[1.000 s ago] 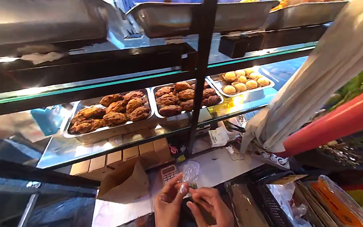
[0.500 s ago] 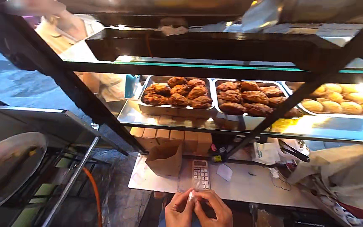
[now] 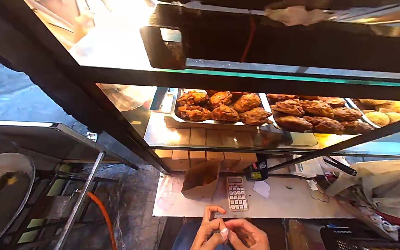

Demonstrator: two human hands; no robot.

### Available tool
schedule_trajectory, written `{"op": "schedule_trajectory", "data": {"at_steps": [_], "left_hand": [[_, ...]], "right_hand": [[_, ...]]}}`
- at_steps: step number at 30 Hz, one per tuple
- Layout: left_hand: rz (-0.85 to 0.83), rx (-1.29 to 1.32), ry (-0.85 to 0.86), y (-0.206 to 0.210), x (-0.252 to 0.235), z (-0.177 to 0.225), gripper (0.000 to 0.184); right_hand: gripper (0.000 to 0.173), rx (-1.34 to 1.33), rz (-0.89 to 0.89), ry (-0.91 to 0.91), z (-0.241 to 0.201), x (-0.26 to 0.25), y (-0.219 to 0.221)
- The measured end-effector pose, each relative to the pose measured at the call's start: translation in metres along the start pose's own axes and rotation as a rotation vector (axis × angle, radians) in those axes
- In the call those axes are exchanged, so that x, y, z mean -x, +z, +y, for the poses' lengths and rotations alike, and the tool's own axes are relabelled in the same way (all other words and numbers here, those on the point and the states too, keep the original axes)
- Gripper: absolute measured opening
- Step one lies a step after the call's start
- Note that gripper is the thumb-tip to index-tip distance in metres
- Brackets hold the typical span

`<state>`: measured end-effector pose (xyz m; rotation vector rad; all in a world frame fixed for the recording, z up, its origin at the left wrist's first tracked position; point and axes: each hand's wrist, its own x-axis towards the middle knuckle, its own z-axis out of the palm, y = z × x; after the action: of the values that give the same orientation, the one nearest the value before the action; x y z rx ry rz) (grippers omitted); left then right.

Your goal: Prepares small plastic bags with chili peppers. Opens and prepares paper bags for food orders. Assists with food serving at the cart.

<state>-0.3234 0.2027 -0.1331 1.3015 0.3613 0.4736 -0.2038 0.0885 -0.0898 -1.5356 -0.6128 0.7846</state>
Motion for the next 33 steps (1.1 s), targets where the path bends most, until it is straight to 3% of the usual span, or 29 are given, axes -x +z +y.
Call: {"op": "schedule_trajectory", "data": {"at_steps": [3,5,8,10,12,14,15,17,21,25,28,31,33], "left_hand": [[-0.061,-0.239,0.017,-0.02,-0.01,0.011,0.026],[0.099,-0.476,0.111,-0.037,-0.027,0.026,0.03],[0.424,-0.827,0.185,-0.077,-0.059,0.027,0.027],[0.443,-1.073,0.033,-0.093,-0.07,0.022,0.028],[0.294,-1.198,-0.285,-0.094,-0.073,0.022,0.029],[0.15,-1.213,-0.571,-0.093,-0.076,0.028,0.031],[0.155,-1.181,-0.595,-0.093,-0.074,0.028,0.031],[0.236,-1.11,-0.497,-0.093,-0.062,0.02,0.037],[0.261,-0.972,-0.365,-0.083,-0.041,0.01,0.049],[0.277,-0.879,-0.224,-0.082,-0.034,0.001,0.065],[0.298,-0.861,-0.151,-0.082,-0.032,-0.006,0.075],[0.322,-0.842,-0.124,-0.082,-0.032,-0.008,0.073],[0.338,-0.849,-0.11,-0.08,-0.03,-0.008,0.072]], "right_hand": [[0.014,-0.03,-0.052,0.136,0.015,-0.004,-0.005],[0.014,-0.029,-0.082,0.104,0.018,-0.023,-0.012],[0.006,0.163,-0.209,-0.124,0.012,-0.073,-0.018],[0.008,0.473,-0.347,-0.208,0.004,-0.105,-0.007],[0.015,0.779,-0.507,-0.161,0.004,-0.122,0.01],[0.017,0.938,-0.587,-0.19,0.014,-0.117,0.02],[0.017,0.957,-0.598,-0.23,0.02,-0.11,0.02],[0.016,0.955,-0.634,-0.252,0.027,-0.089,0.013],[0.014,0.79,-0.73,-0.076,0.014,-0.075,-0.008],[0.009,0.488,-0.442,-0.205,-0.025,-0.1,0.002],[0.013,0.68,-0.315,-0.302,-0.022,-0.12,0.042],[0.016,0.977,-0.524,-0.282,0.007,-0.14,0.07],[0.02,1.115,-0.712,-0.165,0.015,-0.149,0.079]]}}
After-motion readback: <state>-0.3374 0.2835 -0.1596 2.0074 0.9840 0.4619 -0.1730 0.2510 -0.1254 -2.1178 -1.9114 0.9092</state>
